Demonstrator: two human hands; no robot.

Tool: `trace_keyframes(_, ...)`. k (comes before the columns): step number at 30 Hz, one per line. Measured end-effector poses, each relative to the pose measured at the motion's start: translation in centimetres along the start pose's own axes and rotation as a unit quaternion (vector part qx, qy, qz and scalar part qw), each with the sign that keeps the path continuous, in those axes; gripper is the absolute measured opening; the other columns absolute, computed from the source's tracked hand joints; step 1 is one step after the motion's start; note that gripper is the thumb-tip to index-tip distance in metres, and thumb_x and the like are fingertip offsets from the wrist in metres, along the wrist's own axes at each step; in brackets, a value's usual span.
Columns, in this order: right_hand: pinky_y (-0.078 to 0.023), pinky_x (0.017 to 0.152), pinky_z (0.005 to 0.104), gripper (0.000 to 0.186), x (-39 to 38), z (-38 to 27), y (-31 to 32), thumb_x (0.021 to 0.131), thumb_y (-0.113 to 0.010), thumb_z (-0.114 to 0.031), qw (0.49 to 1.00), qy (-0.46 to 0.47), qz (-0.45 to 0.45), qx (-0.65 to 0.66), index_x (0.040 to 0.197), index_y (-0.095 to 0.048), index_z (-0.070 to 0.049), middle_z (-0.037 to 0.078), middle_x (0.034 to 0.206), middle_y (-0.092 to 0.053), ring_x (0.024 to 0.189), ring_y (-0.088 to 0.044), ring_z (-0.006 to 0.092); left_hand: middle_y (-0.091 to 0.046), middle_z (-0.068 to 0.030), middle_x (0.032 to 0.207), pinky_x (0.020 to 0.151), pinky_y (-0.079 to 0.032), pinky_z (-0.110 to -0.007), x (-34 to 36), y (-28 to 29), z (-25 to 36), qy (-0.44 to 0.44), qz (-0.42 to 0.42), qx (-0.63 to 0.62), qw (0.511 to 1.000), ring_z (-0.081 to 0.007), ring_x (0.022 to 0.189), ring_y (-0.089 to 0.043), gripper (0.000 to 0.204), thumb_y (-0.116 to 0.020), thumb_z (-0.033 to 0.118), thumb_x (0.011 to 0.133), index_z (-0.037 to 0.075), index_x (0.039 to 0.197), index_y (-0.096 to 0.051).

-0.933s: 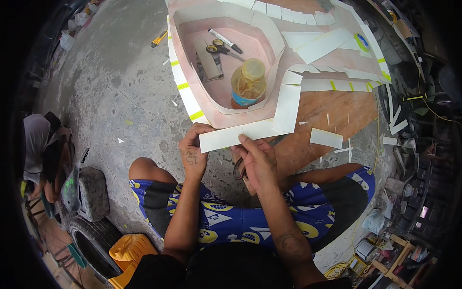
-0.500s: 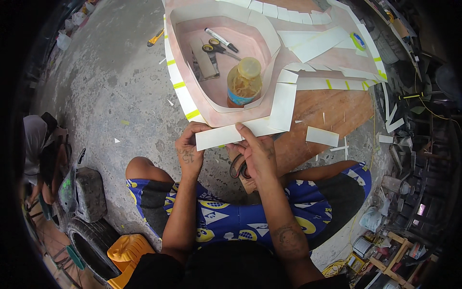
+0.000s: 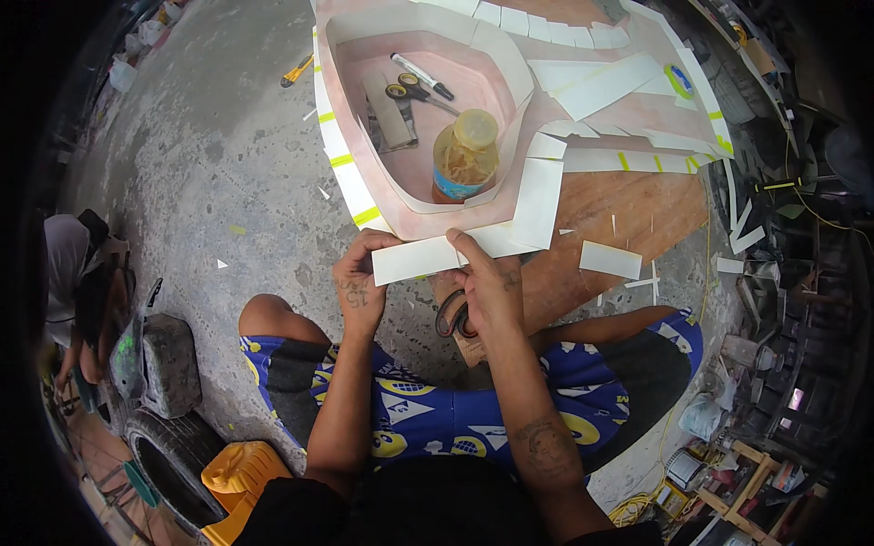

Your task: Constructing a custom vehicle panel by applying tape and trimming foam or plastic components.

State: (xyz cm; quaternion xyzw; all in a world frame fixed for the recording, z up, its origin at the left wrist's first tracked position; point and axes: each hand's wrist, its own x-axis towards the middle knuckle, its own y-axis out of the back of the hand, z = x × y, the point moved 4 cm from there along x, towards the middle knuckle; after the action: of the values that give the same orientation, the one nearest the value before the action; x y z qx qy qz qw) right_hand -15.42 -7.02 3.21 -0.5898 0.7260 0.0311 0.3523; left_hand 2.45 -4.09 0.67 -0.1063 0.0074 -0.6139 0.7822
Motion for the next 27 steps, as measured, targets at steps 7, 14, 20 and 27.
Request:
trace_keyframes(7,-0.054,0.077,0.0362,0.051,0.18,0.25,-0.01,0.087,-0.08,-0.008,1.0,0.008,0.001,0.0,0.13,-0.054,-0.003,0.01,0.118,-0.065,0.104,-0.067,0.022,-0.067,-0.0067,0.103,0.08,-0.052,-0.024,0.05,-0.23,-0.12,0.005,0.005,-0.015,1.0,-0.0128,0.091,-0.065,0.017,-0.073,0.0,0.087,-0.003,0.103,-0.07)
trace_keyframes(14,-0.054,0.076,0.0374,0.05,0.3,0.55,0.04,0.088,-0.078,-0.006,1.0,0.012,0.003,0.018,0.131,-0.054,-0.002,0.011,0.118,-0.066,0.102,-0.068,0.0224,-0.068,-0.0065,0.102,0.081,-0.054,-0.024,-0.07,-0.32,-0.29,0.019,0.012,-0.04,0.999,-0.0125,0.09,-0.067,0.016,-0.071,-0.003,0.087,-0.003,0.103,-0.07)
trace_keyframes(20,-0.057,0.081,0.0379,0.044,0.38,0.66,0.28,0.089,-0.077,-0.009,1.0,0.009,-0.007,0.012,0.128,-0.057,-0.003,0.008,0.113,-0.068,0.101,-0.069,0.0205,-0.068,-0.0064,0.102,0.082,-0.054,-0.025,-0.15,-0.42,-0.49,0.022,0.016,-0.06,0.998,-0.0126,0.092,-0.068,0.017,-0.07,-0.005,0.087,-0.004,0.103,-0.069)
trace_keyframes(27,-0.057,0.081,0.0356,0.04,0.35,0.56,0.31,0.089,-0.077,-0.011,1.0,0.0,-0.008,0.003,0.126,-0.061,-0.008,0.005,0.109,-0.07,0.1,-0.069,0.0172,-0.07,-0.006,0.101,0.083,-0.055,-0.025,-0.21,-0.44,-0.34,0.044,0.019,-0.068,0.997,-0.0122,0.092,-0.068,0.016,-0.069,-0.005,0.087,-0.004,0.103,-0.069)
